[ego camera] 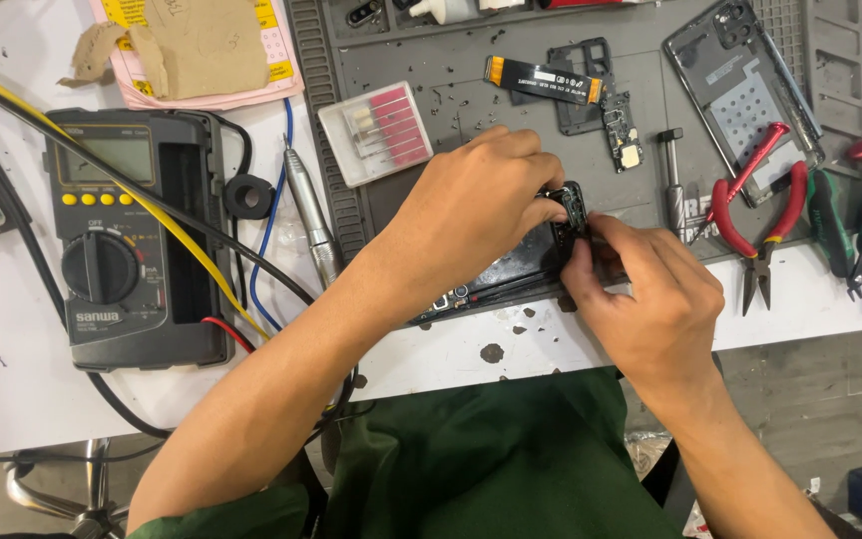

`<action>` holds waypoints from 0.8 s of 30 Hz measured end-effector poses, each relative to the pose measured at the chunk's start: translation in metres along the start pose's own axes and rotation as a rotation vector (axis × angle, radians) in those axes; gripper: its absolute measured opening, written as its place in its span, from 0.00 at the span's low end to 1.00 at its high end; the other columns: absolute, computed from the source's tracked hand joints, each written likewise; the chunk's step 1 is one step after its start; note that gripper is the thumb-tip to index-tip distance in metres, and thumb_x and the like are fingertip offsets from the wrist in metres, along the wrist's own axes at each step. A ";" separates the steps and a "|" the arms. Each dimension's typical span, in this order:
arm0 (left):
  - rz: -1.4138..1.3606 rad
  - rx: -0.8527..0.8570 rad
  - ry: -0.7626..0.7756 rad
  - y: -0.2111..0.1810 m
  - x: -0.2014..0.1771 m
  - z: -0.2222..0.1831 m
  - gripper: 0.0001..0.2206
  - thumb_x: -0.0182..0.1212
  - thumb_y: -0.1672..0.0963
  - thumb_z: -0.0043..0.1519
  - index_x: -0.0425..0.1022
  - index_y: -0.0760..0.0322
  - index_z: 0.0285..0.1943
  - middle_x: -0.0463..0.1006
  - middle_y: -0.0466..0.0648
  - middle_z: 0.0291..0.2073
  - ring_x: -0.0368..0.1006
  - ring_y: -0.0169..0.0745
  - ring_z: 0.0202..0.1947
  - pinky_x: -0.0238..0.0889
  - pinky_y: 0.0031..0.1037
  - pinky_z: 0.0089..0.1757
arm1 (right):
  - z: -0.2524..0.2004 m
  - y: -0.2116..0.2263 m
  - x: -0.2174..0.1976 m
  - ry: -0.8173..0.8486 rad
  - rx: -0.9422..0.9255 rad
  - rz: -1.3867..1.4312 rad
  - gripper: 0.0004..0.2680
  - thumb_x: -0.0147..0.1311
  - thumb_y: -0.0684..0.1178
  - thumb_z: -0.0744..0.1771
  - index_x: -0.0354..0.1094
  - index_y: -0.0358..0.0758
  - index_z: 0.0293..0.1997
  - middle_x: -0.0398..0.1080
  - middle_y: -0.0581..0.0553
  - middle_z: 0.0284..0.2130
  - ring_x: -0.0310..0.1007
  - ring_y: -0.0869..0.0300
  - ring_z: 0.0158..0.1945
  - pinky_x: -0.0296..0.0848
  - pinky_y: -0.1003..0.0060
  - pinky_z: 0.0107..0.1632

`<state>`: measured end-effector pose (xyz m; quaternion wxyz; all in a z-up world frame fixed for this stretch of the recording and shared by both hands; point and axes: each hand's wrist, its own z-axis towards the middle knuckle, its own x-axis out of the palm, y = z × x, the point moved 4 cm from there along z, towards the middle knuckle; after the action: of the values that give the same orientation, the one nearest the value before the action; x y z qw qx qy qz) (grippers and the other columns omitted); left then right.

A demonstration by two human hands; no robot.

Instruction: Disassembling a smartphone by removing internal screws and prying out circuit board components.

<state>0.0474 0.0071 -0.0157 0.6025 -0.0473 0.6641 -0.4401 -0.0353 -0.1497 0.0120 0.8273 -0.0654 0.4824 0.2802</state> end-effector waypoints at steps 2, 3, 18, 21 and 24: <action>-0.018 -0.011 0.017 0.000 0.000 0.000 0.12 0.68 0.51 0.62 0.80 0.62 0.46 0.76 0.45 0.37 0.72 0.50 0.44 0.70 0.46 0.31 | 0.001 -0.002 -0.001 0.004 0.083 0.044 0.08 0.69 0.39 0.67 0.77 0.25 0.47 0.77 0.40 0.32 0.75 0.52 0.34 0.74 0.61 0.39; -0.017 -0.012 0.017 0.000 0.000 0.000 0.12 0.68 0.51 0.62 0.80 0.62 0.46 0.76 0.45 0.37 0.72 0.50 0.44 0.70 0.46 0.31 | 0.001 -0.001 0.000 0.003 0.083 0.045 0.08 0.69 0.39 0.67 0.77 0.25 0.47 0.77 0.40 0.32 0.75 0.52 0.34 0.74 0.61 0.39; 0.008 -0.002 -0.009 -0.005 -0.004 -0.002 0.06 0.58 0.56 0.66 0.77 0.63 0.41 0.72 0.46 0.34 0.70 0.49 0.42 0.67 0.45 0.25 | 0.014 -0.004 0.002 -0.070 0.030 0.074 0.03 0.64 0.33 0.70 0.75 0.26 0.37 0.78 0.38 0.34 0.77 0.49 0.35 0.75 0.60 0.40; 0.010 -0.014 -0.007 -0.005 -0.002 -0.001 0.06 0.57 0.57 0.66 0.77 0.63 0.39 0.73 0.46 0.34 0.70 0.49 0.41 0.67 0.44 0.24 | 0.016 -0.011 0.001 -0.063 0.046 0.084 0.02 0.65 0.31 0.69 0.76 0.24 0.41 0.78 0.35 0.37 0.78 0.49 0.38 0.76 0.60 0.41; 0.016 -0.009 -0.034 -0.004 -0.001 -0.001 0.08 0.55 0.57 0.67 0.75 0.63 0.35 0.71 0.46 0.31 0.69 0.49 0.37 0.65 0.43 0.23 | 0.021 -0.016 0.000 -0.054 0.093 0.165 0.03 0.66 0.31 0.69 0.75 0.22 0.41 0.78 0.32 0.36 0.77 0.49 0.35 0.77 0.61 0.40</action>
<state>0.0447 0.0059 -0.0124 0.6170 -0.0521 0.6562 -0.4313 -0.0108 -0.1545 0.0204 0.8162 0.0209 0.4762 0.3264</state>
